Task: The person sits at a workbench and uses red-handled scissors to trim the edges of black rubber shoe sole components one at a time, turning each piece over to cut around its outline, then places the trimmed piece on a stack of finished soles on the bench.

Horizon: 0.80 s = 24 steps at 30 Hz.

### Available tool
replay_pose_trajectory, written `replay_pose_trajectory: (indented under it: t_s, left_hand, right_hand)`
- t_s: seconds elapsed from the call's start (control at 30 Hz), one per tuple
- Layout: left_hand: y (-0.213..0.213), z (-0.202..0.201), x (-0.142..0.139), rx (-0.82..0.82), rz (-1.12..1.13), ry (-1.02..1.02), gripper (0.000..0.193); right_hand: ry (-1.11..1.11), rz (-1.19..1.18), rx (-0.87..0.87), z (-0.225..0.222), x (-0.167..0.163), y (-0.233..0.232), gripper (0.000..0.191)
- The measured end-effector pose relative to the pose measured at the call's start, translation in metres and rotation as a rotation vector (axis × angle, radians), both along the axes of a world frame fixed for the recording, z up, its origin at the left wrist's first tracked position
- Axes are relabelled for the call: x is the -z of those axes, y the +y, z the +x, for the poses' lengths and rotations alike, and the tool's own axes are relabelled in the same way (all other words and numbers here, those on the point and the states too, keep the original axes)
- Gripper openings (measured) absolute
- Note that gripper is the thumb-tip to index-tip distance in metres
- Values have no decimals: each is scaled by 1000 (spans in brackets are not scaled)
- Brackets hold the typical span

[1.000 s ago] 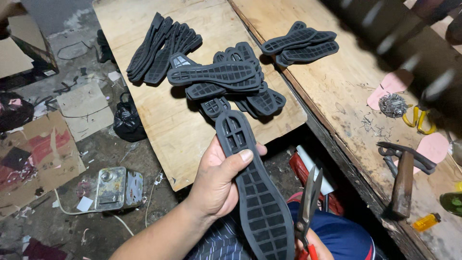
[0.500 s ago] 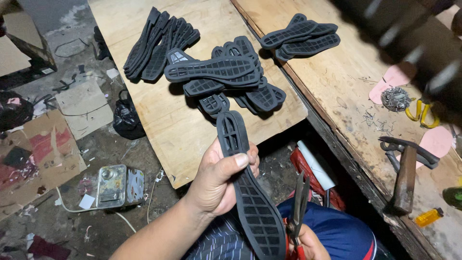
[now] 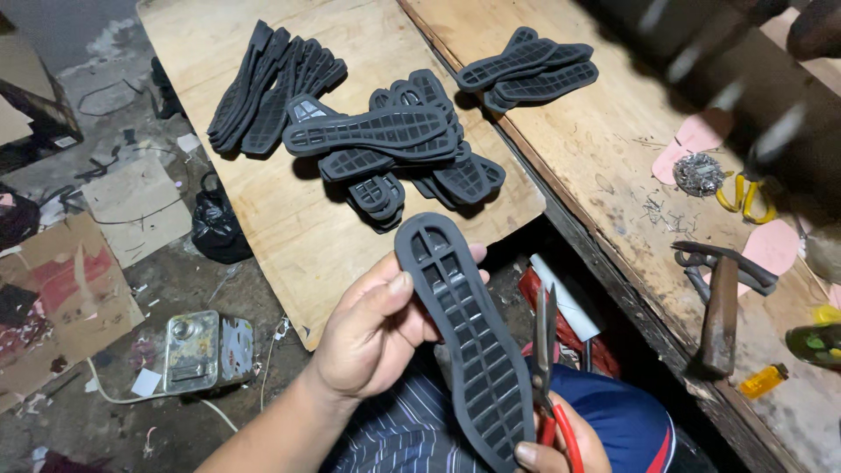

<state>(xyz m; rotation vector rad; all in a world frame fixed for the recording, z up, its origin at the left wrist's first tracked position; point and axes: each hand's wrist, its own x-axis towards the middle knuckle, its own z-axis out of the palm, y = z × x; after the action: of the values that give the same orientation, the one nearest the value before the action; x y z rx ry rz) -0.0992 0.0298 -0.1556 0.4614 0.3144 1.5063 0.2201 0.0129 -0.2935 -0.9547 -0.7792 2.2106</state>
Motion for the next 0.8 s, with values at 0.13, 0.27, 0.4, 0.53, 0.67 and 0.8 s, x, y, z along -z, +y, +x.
replay_pose_trajectory:
  t_s: [0.13, 0.27, 0.4, 0.53, 0.67, 0.8]
  left_hand:
    - [-6, 5, 7, 72, 10, 31, 58]
    - [-7, 10, 14, 84, -3, 60, 58]
    - [-9, 15, 25, 93, -18, 144, 58]
    - [-10, 20, 38, 102, -54, 202, 58]
    - [-11, 25, 55, 117, -75, 191, 51]
    - [-9, 28, 79, 131, -54, 148, 40]
  right_hand:
    - [-269, 94, -43, 1, 7, 1, 66]
    - [-518, 513, 132, -10, -1, 3, 67]
    - [-935, 858, 171, -17, -38, 4, 72]
    - [-943, 846, 211, -35, -61, 13, 63]
    - [-1033, 1033, 198, -45, -66, 21, 61]
    - [-1226, 1031, 142, -47, -59, 22, 59]
